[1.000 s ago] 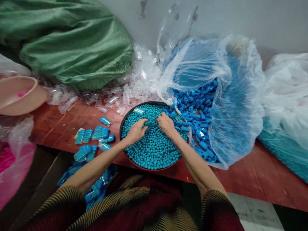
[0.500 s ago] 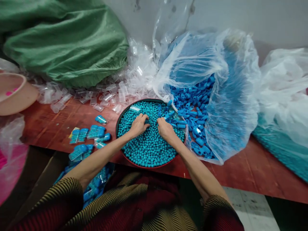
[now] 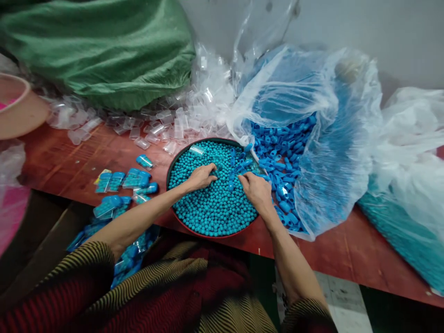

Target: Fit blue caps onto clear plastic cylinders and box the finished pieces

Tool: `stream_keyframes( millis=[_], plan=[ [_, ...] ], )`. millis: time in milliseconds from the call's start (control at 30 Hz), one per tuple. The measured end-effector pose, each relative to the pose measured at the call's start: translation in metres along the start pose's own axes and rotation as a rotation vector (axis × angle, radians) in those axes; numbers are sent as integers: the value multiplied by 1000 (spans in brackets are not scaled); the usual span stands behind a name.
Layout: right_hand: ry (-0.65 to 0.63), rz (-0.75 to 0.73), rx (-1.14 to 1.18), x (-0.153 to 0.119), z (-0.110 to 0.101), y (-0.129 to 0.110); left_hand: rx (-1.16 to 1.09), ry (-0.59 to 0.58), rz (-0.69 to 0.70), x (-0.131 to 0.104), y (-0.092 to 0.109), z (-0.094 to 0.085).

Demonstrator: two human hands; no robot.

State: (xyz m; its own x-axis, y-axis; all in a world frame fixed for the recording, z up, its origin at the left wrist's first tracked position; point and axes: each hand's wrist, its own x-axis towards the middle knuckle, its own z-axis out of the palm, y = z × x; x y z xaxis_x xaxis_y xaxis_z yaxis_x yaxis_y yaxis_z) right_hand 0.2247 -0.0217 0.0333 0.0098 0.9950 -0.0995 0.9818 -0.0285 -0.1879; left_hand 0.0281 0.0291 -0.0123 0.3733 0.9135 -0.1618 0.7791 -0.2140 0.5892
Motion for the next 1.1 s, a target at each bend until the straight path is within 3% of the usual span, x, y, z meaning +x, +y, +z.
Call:
stream_keyframes(
  millis=[200, 500, 667, 867, 967, 1100],
  plan=[
    [-82, -40, -213, 10, 19, -32, -161, 56, -35, -7, -1, -9],
    [-20, -231, -151, 20, 36, -25, -364, 118, -31, -21, -11, -7],
    [133, -261, -4, 13, 40, -29, -505, 35, -78, -22, -6, -5],
    [142, -354, 40, -10, 35, -45, -791, -97, -191, -31, 3, -9],
    [174, -417, 242, -12, 36, -41, -781, -90, -169, -36, 3, -10],
    [309, -322, 484, -7, 34, -33, -810, -132, -132, -40, 3, -13]
  ],
)
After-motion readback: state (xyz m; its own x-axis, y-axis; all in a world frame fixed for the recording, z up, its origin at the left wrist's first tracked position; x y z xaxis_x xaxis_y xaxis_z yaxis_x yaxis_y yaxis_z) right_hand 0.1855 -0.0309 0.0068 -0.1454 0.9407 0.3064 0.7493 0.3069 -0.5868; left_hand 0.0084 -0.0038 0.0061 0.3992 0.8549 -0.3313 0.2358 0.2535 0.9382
